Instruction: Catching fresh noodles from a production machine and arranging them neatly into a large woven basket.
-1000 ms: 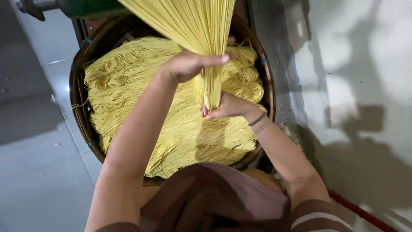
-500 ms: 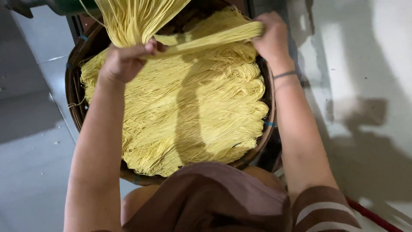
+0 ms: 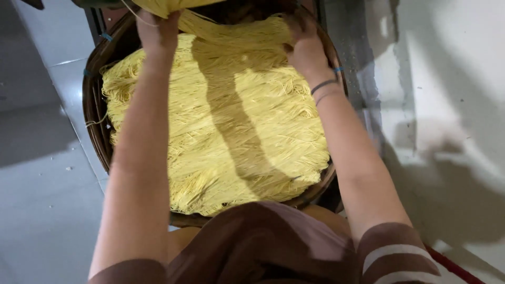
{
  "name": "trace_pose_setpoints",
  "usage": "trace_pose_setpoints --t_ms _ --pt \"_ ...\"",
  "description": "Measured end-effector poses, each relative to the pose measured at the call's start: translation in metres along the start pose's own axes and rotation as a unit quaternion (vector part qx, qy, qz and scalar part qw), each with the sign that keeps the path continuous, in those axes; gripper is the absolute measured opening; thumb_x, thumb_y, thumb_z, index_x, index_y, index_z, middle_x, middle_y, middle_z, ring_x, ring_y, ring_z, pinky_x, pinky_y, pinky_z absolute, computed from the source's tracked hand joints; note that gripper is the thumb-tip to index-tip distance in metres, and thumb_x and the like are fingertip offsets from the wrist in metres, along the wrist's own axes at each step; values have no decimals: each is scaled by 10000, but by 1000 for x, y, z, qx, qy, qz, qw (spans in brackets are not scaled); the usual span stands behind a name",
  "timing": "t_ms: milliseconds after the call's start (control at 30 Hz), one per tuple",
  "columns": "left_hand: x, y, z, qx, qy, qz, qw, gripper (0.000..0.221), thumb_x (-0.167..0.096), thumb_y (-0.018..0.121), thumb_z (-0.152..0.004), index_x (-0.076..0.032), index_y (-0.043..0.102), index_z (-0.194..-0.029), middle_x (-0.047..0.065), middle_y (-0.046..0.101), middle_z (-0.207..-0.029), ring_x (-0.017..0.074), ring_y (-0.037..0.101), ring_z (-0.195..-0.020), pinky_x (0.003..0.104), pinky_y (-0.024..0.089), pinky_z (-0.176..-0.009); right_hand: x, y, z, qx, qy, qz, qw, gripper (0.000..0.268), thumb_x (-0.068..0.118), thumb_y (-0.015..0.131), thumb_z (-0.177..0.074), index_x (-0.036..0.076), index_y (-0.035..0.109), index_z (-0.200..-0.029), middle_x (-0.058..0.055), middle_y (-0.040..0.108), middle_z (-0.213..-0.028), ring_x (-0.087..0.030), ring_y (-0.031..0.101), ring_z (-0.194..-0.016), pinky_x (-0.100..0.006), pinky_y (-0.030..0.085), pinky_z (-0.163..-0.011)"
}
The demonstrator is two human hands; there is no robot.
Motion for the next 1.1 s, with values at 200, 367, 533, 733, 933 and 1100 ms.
trace_pose_setpoints --t_ms 200,367,533,733,933,1100 --pt "74 24 2 -1 -107 -238 965 440 -314 843 -845 -135 639 -1192 102 731 -1067 358 711 -954 463 600 -719 -1 66 7 136 -85 173 972 439 273 349 -1089 90 434 -1479 -267 331 -1555 -434 290 -1442 -529 260 -1189" --pt "113 -12 2 8 -124 -330 936 637 -336 987 -717 -100 642 -1197 132 709 -1060 353 706 -958 494 620 -673 0 47 -2 26 -60 -54 996 434 130 634 -1013 56 522 -1427 -222 446 -1496 -416 334 -1411 -527 293 -1169" --pt "77 -45 23 136 -89 -197 967 444 -139 772 -880 -52 574 -1267 185 704 -1083 367 677 -950 490 538 -727 6 8 13 -32 -29 -278 960 681 -9 728 -954 63 313 -1490 -253 449 -1504 -399 415 -1419 -483 365 -1183" --pt "-27 -116 74 170 -93 33 981 662 171 540 -872 -45 420 -1486 97 612 -1188 223 595 -1133 320 536 -833 37 -35 45 -51 -188 -530 825 1002 -18 826 -996 232 93 -1633 -166 154 -1732 -336 170 -1645 -553 141 -1385" --pt "-168 -92 89 227 -76 115 964 864 -271 605 -839 -10 155 -1528 255 258 -1615 401 311 -1506 518 340 -1226 99 -42 17 -158 -190 -473 846 768 278 858 -882 115 246 -1316 -49 291 -1290 -197 263 -1201 -361 240 -1074" --pt "-189 -26 75 272 -102 25 956 524 -612 741 -909 -193 459 -769 -86 399 -690 30 311 -561 168 300 -480 193 -13 22 -103 -186 -407 888 227 -12 700 -918 29 588 -725 -51 572 -685 -137 510 -561 -203 409 -456"
Point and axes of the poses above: each hand's wrist, its own z-axis away from the middle knuckle, its own y-axis out of the palm, x = y × z, the point moved 8 cm from there along -z, towards the middle knuckle
